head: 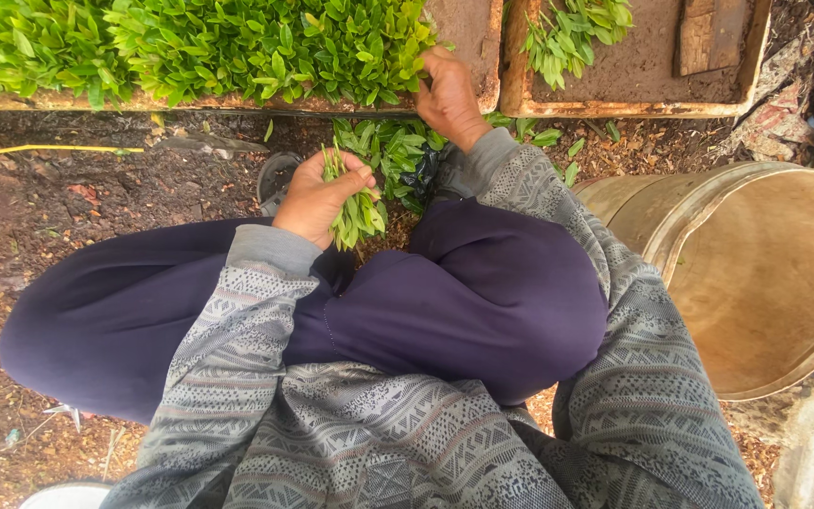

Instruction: The person sits cross-legged on the ground and sorts green leaves by hand, picking them from a large pile and arranging them into a wooden tray. The person repeatedly picks up leaves, separates them, and places them into the tray.

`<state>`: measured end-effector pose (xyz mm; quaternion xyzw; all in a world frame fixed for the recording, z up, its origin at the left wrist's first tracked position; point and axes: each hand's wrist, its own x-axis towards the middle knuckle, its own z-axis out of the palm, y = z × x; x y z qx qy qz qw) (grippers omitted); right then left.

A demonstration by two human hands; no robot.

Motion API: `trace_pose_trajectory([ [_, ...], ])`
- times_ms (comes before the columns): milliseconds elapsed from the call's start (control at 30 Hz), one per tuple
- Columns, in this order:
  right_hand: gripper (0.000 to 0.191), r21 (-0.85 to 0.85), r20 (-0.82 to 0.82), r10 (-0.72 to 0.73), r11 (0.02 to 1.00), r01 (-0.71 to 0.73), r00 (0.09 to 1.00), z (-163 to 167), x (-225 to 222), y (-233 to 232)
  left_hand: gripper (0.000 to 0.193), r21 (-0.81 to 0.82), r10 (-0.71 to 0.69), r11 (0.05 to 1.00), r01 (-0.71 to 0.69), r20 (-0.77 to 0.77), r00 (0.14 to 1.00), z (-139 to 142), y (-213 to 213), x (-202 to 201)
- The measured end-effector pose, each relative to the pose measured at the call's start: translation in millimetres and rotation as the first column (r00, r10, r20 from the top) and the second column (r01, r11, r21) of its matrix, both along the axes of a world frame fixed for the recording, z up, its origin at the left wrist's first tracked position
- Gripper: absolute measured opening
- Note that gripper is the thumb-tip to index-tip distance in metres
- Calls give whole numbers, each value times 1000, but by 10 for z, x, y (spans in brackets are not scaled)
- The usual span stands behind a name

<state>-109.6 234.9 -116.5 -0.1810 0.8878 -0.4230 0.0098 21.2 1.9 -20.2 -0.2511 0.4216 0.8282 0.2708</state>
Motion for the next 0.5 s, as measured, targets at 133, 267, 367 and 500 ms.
trace_pose_trajectory([
  [133, 12, 174, 42, -33, 984, 25, 999, -26, -16, -13, 13, -33, -28, 999, 27, -29, 999, -42, -12, 10],
  [267, 26, 102, -109, 49, 994, -37, 993, 28, -25, 20, 15, -35, -23, 999, 20, -90, 996, -58, -37, 15],
  [367, 31, 138, -81, 56, 989, -44, 995, 42, -15, 41, 14, -38, -4, 999, 3, -24, 1000, -62, -38, 16],
  [500, 28, 191, -8, 59, 980, -56, 998, -9, 15, 46, 13, -34, -27, 999, 26, -31, 999, -40, -16, 22],
])
